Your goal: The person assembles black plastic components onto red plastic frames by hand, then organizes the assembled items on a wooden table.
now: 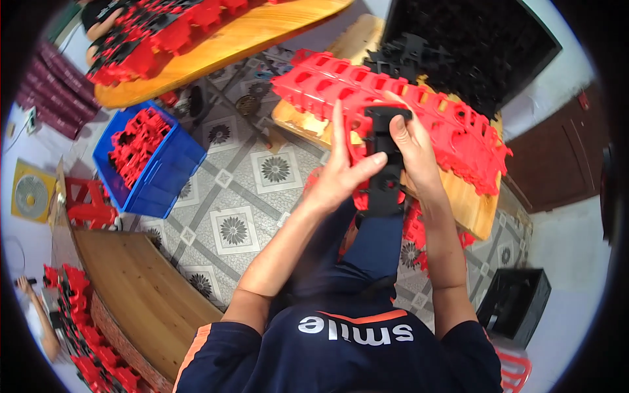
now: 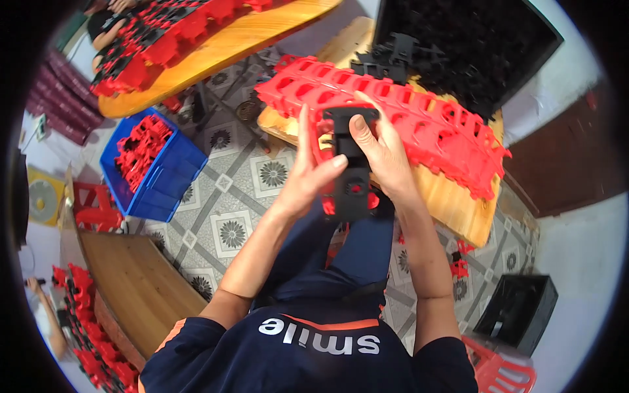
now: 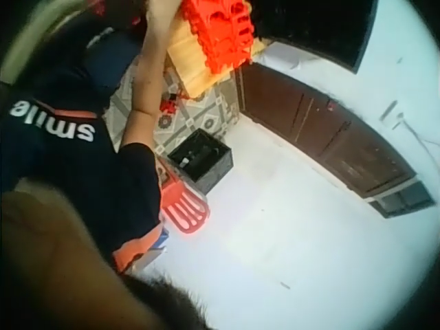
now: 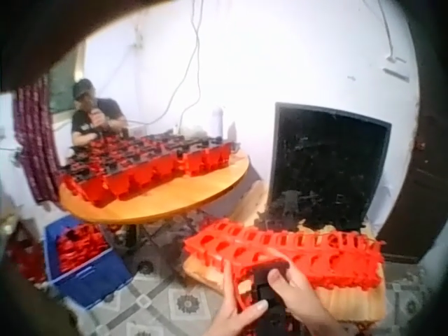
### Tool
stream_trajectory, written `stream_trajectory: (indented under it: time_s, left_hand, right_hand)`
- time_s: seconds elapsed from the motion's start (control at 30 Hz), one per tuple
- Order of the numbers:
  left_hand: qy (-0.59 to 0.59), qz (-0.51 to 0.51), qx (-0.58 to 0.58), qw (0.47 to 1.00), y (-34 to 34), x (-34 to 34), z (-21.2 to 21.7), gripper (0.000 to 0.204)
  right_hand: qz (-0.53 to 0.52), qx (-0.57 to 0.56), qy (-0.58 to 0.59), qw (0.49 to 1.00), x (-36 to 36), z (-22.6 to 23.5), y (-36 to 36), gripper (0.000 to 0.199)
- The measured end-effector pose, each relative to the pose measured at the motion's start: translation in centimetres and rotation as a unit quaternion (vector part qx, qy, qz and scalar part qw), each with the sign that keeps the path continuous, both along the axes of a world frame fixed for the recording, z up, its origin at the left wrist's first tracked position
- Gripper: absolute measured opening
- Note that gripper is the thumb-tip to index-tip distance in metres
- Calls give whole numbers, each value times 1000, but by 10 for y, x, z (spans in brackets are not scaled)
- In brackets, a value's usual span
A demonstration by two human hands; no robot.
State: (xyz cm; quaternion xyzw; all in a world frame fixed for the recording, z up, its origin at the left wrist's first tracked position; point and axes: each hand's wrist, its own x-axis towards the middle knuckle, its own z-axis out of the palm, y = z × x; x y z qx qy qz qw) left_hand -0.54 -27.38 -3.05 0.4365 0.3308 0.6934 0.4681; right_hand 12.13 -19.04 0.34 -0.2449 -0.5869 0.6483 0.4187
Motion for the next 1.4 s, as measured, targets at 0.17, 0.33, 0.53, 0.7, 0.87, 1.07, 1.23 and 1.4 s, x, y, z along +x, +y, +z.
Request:
stream_trajectory:
  time_s: [0.17,0.33,0.53,0.7,0.87,1.07,1.23,1.4]
  left_hand:
    - [147,164,40,975,-1,1,-29,91]
    - [-84,182,79,976,-13,-9,-26,89]
    - [117,285,35,951,-42,-32,-20,117]
    - [-49,230,64,970,-83,-21,-14,124]
    - [-33,293,-31,955,-123,-89,-9,120]
    - [-61,305,-21,950,-142,-125,-3,112]
    - [-40,302,-52,951,-157,-131,-6,107]
    - [-21,418,7,908,-141,-140,-28,115]
  right_hand:
    - [-67,89,-44,993,-18,-4,-18,27]
    - [79,-9,62,995,-14,-8,-31,62]
    - [105,-48,-1,993,-14,-74,-33,71]
    - [128,81,-29,988,-38,-60,-63,63]
    - [307,12,1,952,-114,-27,-71,59]
    - [261,85,12,961,-207,14,-72,63]
    - [338,98,-43,935,-252,2,-85,42]
    - [355,99,-68,927,-226,-17,-65,59]
